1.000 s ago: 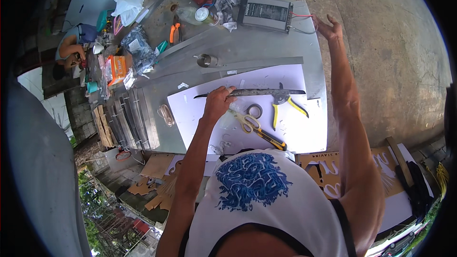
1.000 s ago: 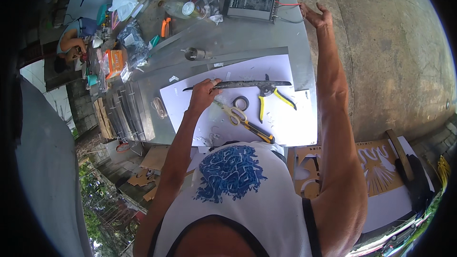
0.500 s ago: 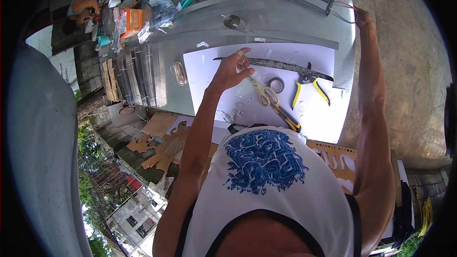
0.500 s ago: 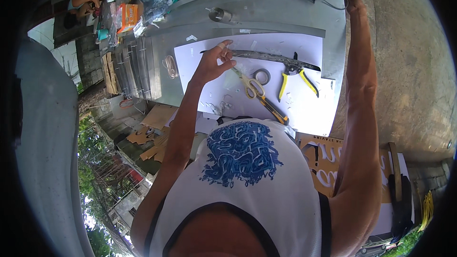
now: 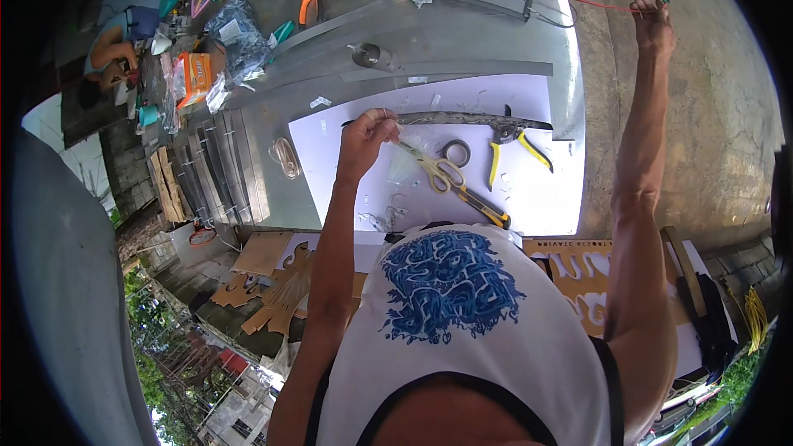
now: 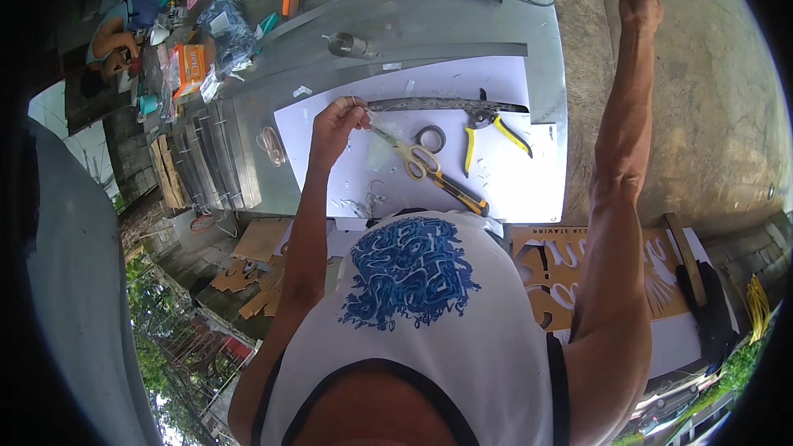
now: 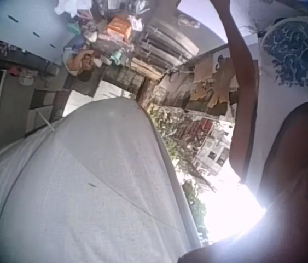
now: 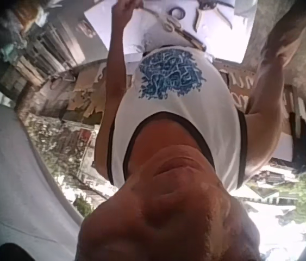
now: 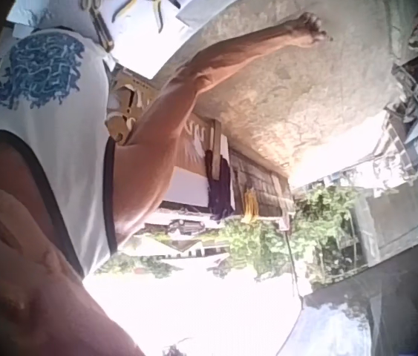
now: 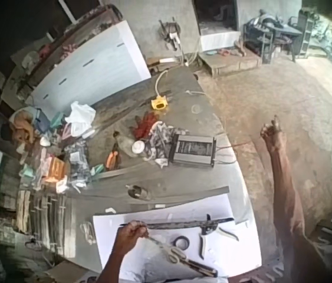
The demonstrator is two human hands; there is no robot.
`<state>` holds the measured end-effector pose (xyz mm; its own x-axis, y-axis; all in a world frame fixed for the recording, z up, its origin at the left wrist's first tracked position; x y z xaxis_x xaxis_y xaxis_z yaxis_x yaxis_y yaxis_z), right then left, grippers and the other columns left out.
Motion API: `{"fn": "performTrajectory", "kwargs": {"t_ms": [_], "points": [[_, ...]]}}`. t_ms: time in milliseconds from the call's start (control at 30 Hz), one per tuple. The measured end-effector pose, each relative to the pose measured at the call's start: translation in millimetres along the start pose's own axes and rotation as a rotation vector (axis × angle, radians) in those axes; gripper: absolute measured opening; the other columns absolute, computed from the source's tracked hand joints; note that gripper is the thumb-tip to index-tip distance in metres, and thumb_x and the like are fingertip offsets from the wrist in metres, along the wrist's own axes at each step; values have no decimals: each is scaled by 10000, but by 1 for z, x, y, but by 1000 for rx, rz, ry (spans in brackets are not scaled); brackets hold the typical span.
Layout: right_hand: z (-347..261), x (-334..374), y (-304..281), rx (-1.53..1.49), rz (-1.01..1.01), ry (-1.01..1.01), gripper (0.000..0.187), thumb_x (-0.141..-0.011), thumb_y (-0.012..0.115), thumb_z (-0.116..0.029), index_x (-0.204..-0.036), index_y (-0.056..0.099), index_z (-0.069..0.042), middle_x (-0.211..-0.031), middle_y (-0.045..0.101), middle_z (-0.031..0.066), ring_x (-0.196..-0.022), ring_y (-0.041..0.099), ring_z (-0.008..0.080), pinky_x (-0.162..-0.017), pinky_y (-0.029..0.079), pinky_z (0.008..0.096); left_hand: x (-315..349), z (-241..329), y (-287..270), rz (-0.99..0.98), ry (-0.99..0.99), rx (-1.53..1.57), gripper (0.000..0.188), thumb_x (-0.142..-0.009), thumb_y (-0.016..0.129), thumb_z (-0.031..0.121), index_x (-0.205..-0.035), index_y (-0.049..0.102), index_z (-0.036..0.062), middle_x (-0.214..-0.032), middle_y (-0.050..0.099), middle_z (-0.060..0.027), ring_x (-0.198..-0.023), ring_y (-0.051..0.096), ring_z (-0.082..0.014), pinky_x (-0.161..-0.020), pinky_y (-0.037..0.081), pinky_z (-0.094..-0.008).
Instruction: The person assembles LED light strips by cutting them, stripping the wire ends, and soldering them to a power source. They then test the connection to verify the lights turn on and place the finished strips onto a metal rack.
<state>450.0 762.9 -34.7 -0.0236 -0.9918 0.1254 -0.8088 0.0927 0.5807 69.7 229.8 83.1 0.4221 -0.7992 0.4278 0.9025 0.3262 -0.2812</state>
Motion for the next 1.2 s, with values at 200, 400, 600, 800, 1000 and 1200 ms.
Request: {"fn": "performTrajectory", "kwargs": {"t_ms": [200, 400, 600, 800, 1000, 1200], "points": [[-83, 50, 61, 145, -283, -125, 319, -1084, 484, -158, -1329, 535, 40, -959, 656, 158, -835, 621, 251, -795, 523, 416, -16, -7, 5, 7, 102, 146, 186, -1013, 614, 105, -1139, 666, -22, -818, 677, -50, -738, 643, -121, -724, 529, -281], [-86, 142, 158, 375, -588, -55, 324, -1067, 520, -144, -1335, 553, 35, -956, 690, 125, -790, 628, 182, -735, 512, 323, -16, -10, 0, 45, 88, 296, 205, -980, 676, 133, -1118, 684, -19, -799, 693, -71, -706, 644, -126, -701, 530, -282], [-37, 247, 206, 672, -776, 88, 368, -1019, 634, -187, -1334, 617, 4, -861, 696, 30, -715, 553, 78, -629, 417, 239, -25, -12, -2, 74, 123, 376, 200, -957, 717, 152, -1062, 710, -18, -817, 706, -68, -684, 637, -115, -654, 514, -272], [11, 312, 200, 894, -908, 194, 221, -984, 686, -173, -1174, 751, -82, -779, 671, -4, -739, 576, 75, -660, 457, 246, -15, 0, 2, 88, 88, 357, 215, -929, 746, 162, -1036, 731, -24, -797, 696, -40, -670, 612, -91, -640, 492, -245], [26, 326, 191, 944, -1116, 103, 302, -921, 618, 39, -1128, 761, -127, -846, 642, 11, -777, 592, 89, -705, 492, 265, -12, -3, 19, -6, 106, 480, 216, -947, 726, 178, -1042, 718, -15, -815, 669, -29, -723, 588, -96, -686, 475, -261], [33, 351, 193, 1045, -1133, -242, 308, -842, 779, -72, -1142, 761, -135, -935, 629, 42, -799, 627, 179, -741, 532, 326, -24, 6, 41, -41, -52, 523, 219, -928, 733, 191, -1038, 728, 2, -859, 701, -40, -768, 628, -101, -730, 507, -257]]}}
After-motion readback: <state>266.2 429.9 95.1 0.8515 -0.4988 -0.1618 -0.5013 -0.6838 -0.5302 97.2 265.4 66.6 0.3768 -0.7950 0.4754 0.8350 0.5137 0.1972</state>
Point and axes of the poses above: each hand's wrist, its own x-axis away from the middle knuckle, its own y-axis out of the palm, z = x × y, the point moved 2 cm from there along -x, towards the middle knuckle
